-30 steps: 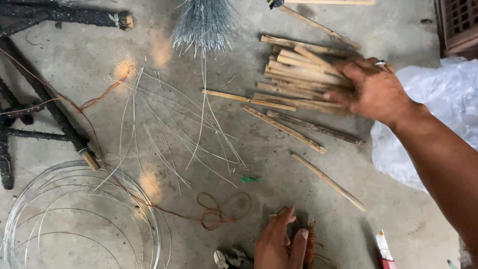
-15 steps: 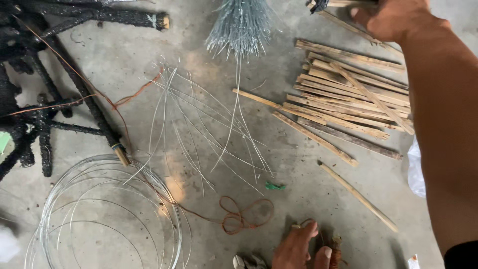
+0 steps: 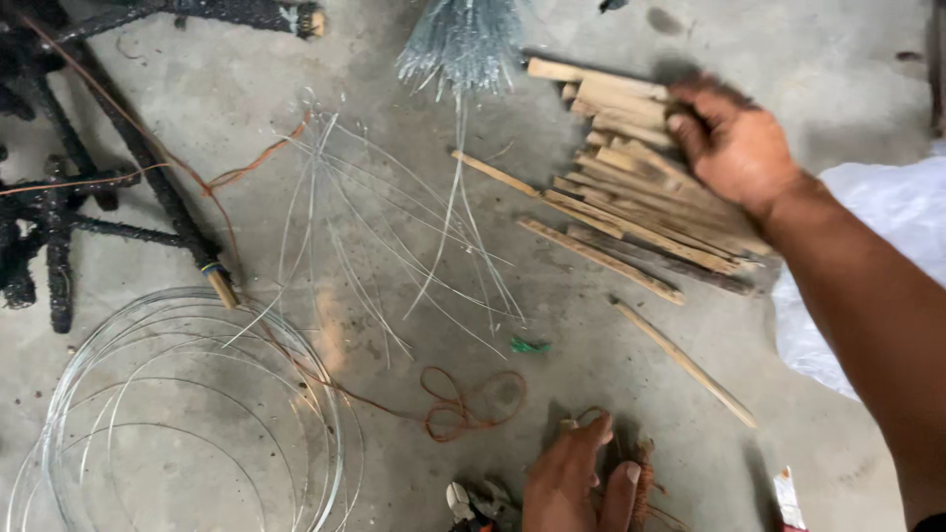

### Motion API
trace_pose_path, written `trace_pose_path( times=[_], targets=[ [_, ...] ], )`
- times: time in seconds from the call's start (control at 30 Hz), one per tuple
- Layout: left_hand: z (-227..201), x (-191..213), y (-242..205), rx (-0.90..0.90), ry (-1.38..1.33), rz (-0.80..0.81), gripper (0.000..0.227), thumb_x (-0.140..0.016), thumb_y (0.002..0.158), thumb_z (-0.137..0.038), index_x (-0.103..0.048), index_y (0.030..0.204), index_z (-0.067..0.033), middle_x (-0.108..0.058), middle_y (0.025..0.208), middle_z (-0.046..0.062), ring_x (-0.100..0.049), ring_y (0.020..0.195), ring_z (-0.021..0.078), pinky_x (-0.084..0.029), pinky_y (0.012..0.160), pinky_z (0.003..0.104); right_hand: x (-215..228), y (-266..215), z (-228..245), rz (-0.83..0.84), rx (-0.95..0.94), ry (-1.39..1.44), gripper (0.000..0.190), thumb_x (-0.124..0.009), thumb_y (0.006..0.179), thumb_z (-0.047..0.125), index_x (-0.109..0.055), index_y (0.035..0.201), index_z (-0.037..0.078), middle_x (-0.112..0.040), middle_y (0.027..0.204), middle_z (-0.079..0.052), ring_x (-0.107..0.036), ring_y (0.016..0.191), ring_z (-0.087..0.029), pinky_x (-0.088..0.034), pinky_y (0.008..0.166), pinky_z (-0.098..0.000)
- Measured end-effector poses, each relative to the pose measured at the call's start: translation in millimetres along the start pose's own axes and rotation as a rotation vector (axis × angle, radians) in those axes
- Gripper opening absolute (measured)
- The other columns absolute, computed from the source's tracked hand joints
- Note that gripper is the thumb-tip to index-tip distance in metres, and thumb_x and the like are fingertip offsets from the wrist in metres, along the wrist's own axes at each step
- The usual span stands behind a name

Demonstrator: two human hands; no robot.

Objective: The person sits on the floor and uses a red utility knife to sharpen the ends of thin wooden sticks. They pick up sticks from a pile, shave the wood to create a point, and place the finished sticks aside.

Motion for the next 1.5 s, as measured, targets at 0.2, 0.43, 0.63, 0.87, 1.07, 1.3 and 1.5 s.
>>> trace_pose_path(
  times=[0.2,0.43,0.63,0.87,1.07,1.3,1.5],
  targets=[
    [-25.8,-4.6,-16.8,-0.058,0.074,-0.028,0.045,-0.072,0.094,-0.025,-0.064,0.131,-0.0014,-0.075,0.109,0.018,-0.070,0.073,0.0263,-0.059,0.075,0.041,13.2,-60.0,34.9,0.056,-0.109,0.058,0.039,-0.068,0.100,0.020,-0.063,0.137,0.008,-0.065,0.138,-0.015,-0.064,0.119,-0.036,-0.051,0.102,-0.0400],
    [-47.2,-11.1,-45.0,-0.150,0.091,0.063,0.045,-0.067,0.101,-0.021,-0.059,0.141,-0.0018,-0.071,0.104,0.015,-0.068,0.083,0.0271,-0.057,0.075,0.041,23.7,-139.4,60.4,0.029,0.000,0.021,0.042,-0.072,0.095,0.017,-0.063,0.134,0.005,-0.066,0.136,-0.017,-0.061,0.128,-0.039,-0.049,0.108,-0.0429],
    [-79.9,0.2,-81.6,-0.296,0.135,-0.008,0.049,-0.068,0.093,-0.017,-0.057,0.138,0.0000,-0.069,0.115,0.017,-0.066,0.084,0.0305,-0.055,0.076,0.040,45.3,-205.5,53.1,-0.033,-0.206,0.034,0.033,-0.070,0.096,0.015,-0.064,0.128,0.010,-0.057,0.144,-0.017,-0.066,0.117,-0.036,-0.054,0.100,-0.0411],
    [-96.1,15.2,-119.8,-0.296,0.168,-0.089,0.050,-0.070,0.096,-0.027,-0.059,0.138,-0.0024,-0.071,0.119,0.013,-0.069,0.090,0.0282,-0.055,0.078,0.038,24.7,-273.6,89.1,0.062,-0.383,-0.273,0.030,-0.070,0.092,0.030,-0.071,0.117,0.014,-0.068,0.119,-0.018,-0.063,0.111,-0.040,-0.048,0.097,-0.0530],
    [-98.6,29.7,-128.2,-0.237,0.114,-0.126,0.051,-0.069,0.094,-0.030,-0.059,0.139,-0.0066,-0.072,0.118,0.009,-0.067,0.082,0.0224,-0.055,0.075,0.035,11.7,-277.8,106.6,0.030,-0.424,-0.299,0.036,-0.071,0.083,0.033,-0.068,0.109,0.009,-0.065,0.117,-0.023,-0.057,0.115,-0.048,-0.029,0.096,-0.0658],
    [-96.8,54.8,-130.5,-0.246,0.031,-0.191,0.052,-0.070,0.095,-0.031,-0.059,0.139,-0.0072,-0.072,0.116,0.007,-0.063,0.074,0.0143,-0.056,0.072,0.031,41.0,-275.5,89.9,-0.204,-0.538,0.392,0.024,-0.072,0.092,0.018,-0.062,0.106,0.001,-0.068,0.090,-0.009,-0.062,0.085,-0.021,-0.051,0.080,-0.0339],
    [-95.4,54.4,-126.9,-0.281,0.012,-0.168,0.053,-0.071,0.094,-0.031,-0.059,0.140,-0.0073,-0.072,0.114,0.006,-0.059,0.070,0.0148,-0.054,0.069,0.031,43.4,-286.3,66.6,-0.249,-0.773,1.086,0.014,-0.058,0.101,0.009,-0.065,0.111,0.003,-0.067,0.087,-0.007,-0.043,0.057,-0.009,-0.036,0.051,-0.0237]
  ],
)
Point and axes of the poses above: each hand's wrist, its own y-axis towards the middle knuckle, its own x-axis out of the back of the hand, z = x × y, the point moved 9 cm from there along y, towards the middle knuckle
